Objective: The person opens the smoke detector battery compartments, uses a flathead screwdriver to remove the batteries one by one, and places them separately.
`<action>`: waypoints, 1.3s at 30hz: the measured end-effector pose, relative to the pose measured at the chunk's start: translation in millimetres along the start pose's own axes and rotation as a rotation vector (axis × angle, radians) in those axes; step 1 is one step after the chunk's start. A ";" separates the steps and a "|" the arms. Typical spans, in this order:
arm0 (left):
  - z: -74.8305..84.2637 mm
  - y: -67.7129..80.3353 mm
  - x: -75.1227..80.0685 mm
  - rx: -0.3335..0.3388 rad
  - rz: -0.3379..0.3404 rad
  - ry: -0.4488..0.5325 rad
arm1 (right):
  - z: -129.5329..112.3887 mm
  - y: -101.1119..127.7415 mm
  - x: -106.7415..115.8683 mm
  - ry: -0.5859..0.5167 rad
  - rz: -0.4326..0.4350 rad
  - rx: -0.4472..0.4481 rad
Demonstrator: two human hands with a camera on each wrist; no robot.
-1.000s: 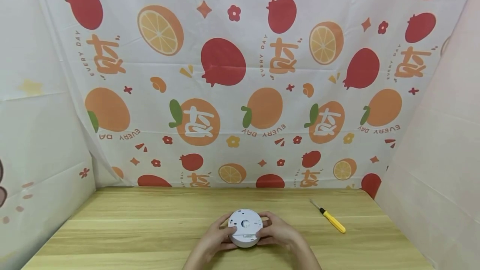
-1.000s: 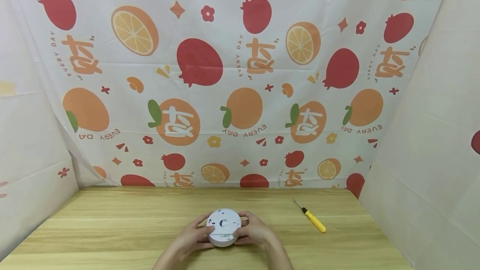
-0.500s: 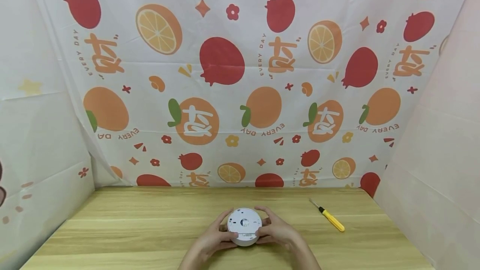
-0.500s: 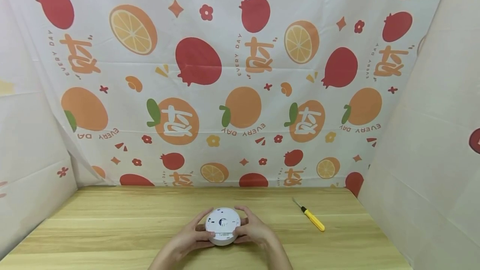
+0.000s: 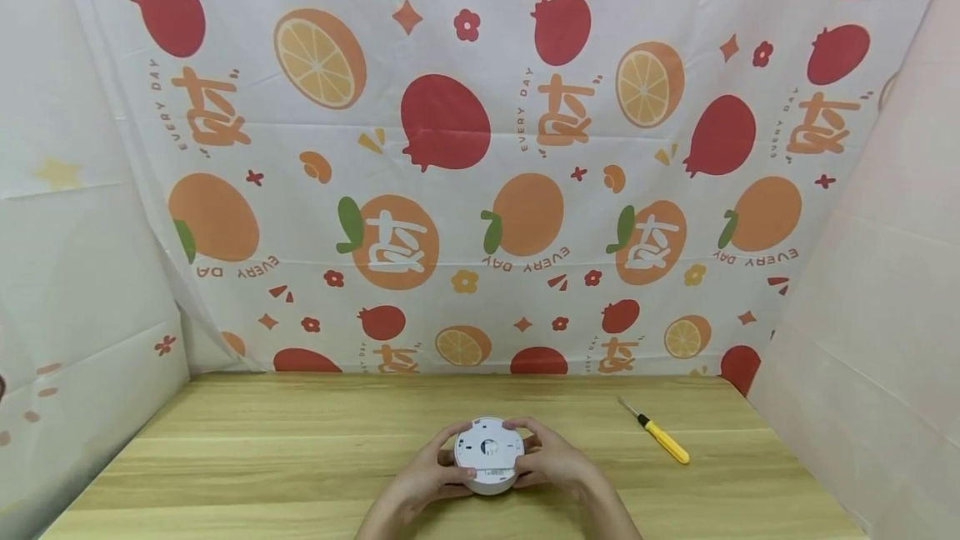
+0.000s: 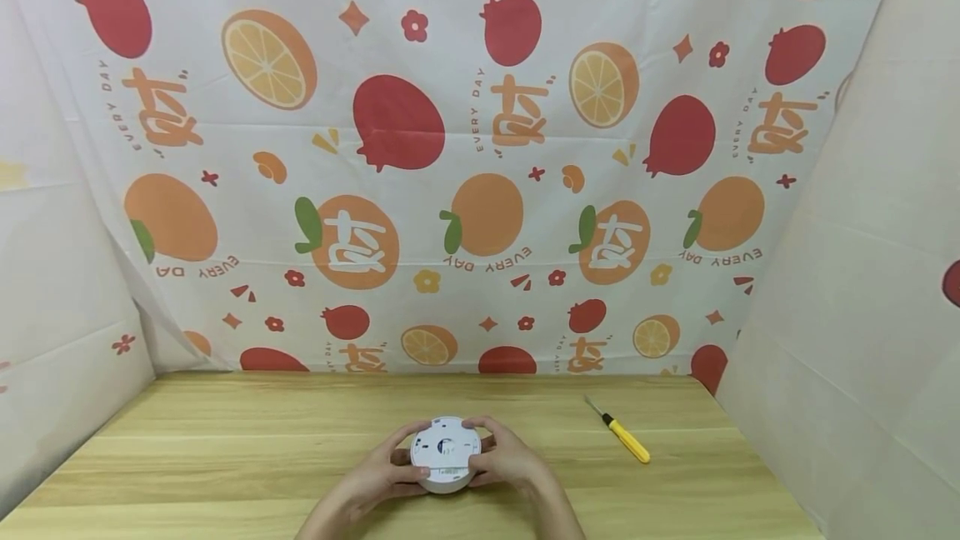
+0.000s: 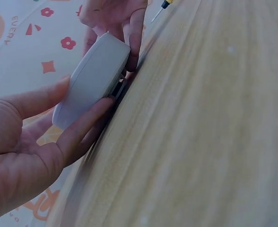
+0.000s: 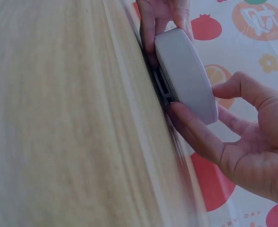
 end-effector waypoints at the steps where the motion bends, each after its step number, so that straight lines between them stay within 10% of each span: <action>1: -0.2 -0.2 0.0 0.000 0.000 0.001 | 0.1 -0.1 0.2 0.005 -0.001 0.002; 39: -1.0 1.8 5.5 0.012 -0.031 0.025 | -1.0 1.6 2.3 0.010 -0.038 0.033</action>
Point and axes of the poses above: each hand's wrist, its own y-axis away from the middle knuckle, its own x-axis out of the back of the hand, z = x × y, the point moved 3 cm from there along -y, towards the middle knuckle, and after that the axes turned 1 degree about -y, right-handed, at the moved point
